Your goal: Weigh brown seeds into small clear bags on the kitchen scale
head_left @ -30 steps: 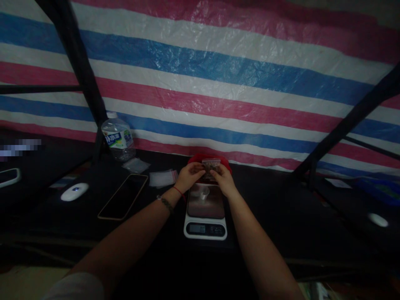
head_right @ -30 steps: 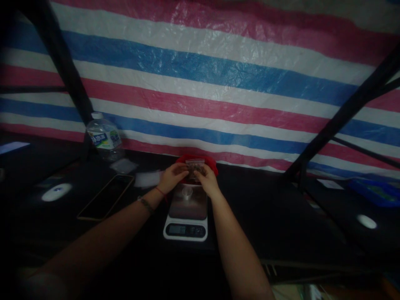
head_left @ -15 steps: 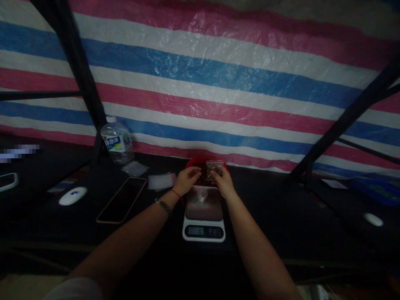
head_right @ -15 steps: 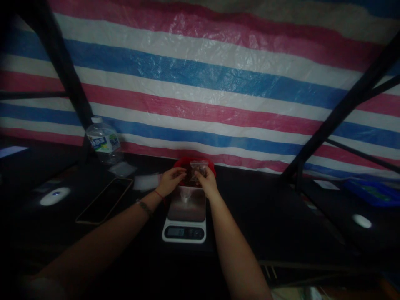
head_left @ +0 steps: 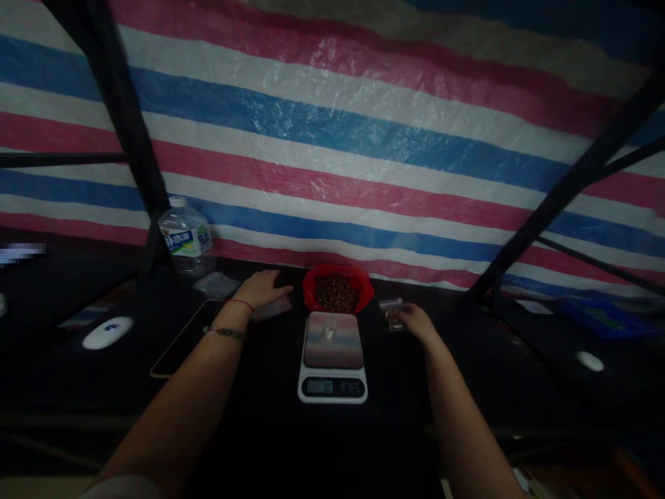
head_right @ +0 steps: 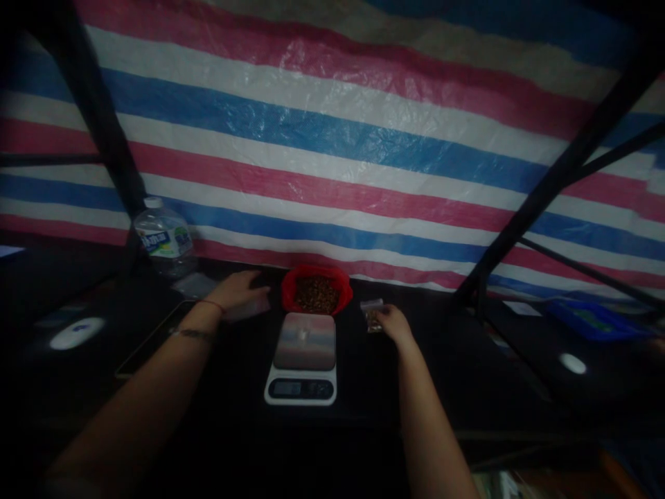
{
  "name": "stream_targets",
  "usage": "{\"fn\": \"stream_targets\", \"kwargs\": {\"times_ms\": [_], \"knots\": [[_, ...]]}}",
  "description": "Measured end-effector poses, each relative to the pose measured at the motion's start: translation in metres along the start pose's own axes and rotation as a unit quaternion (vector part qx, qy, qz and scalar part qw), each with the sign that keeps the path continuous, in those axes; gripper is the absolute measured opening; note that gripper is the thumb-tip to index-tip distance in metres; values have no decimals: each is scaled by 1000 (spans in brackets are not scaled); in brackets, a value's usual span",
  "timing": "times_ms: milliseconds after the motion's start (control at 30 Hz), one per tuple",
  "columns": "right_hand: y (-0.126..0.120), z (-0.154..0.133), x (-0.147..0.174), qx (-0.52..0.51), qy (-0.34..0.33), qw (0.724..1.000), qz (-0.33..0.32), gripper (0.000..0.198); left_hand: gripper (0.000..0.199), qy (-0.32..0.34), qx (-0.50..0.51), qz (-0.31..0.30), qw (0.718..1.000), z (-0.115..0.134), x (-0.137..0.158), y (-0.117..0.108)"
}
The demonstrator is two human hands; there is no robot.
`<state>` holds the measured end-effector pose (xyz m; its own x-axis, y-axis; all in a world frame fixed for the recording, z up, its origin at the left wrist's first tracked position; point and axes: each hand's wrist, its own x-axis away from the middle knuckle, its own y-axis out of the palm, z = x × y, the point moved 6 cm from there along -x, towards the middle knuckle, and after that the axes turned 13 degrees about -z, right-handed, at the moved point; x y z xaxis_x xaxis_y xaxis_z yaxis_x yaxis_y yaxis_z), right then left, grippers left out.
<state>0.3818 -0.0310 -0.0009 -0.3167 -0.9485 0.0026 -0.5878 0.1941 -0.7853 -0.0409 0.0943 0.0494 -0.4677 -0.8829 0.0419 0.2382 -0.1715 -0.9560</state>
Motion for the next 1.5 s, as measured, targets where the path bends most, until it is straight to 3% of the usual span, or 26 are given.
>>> {"fn": "stream_targets", "kwargs": {"times_ms": [67, 133, 233, 400, 567, 733, 867, 1000, 1100, 1200, 1300, 1400, 1500], "knots": [[-3, 6, 5, 53, 30, 998, 26, 40, 87, -30, -15, -88, 996, -10, -2, 15], [-14, -7, 10, 81, 6, 989, 124, 41, 94, -25, -18, -135, 990, -12, 0, 25], [-24, -48, 15, 65, -102, 969, 216, 35, 88, 7, -1, -146, 989, -6, 3, 29], [-19, -120, 15, -30, -253, 935, 245, 23, 75, 35, 34, -122, 991, -3, 6, 25], [11, -156, 16, -124, -311, 918, 214, 21, 66, 57, 60, -95, 992, -2, 4, 22], [34, -157, 31, -130, -341, 914, 180, 19, 68, 66, 64, -59, 994, -1, 2, 16], [46, -158, 37, -160, -339, 919, 124, 17, 71, 71, 61, 31, 995, 5, 6, -4], [62, -164, 37, -229, -318, 919, 35, 16, 72, 138, 57, 154, 977, 32, 21, -27], [69, -167, 38, -270, -309, 912, -14, 19, 67, 232, 43, 208, 949, 69, 36, -29], [68, -169, 40, -278, -304, 911, -29, 22, 59, 332, 24, 200, 922, 107, 45, -17], [68, -172, 42, -268, -311, 910, -51, 22, 57, 379, 6, 172, 909, 132, 45, -4], [71, -172, 40, -261, -305, 914, -58, 20, 58, 394, -16, 143, 908, 144, 40, 4], [77, -166, 33, -332, -271, 901, -73, 23, 52, 363, -36, 188, 912, 142, 36, 5]]}}
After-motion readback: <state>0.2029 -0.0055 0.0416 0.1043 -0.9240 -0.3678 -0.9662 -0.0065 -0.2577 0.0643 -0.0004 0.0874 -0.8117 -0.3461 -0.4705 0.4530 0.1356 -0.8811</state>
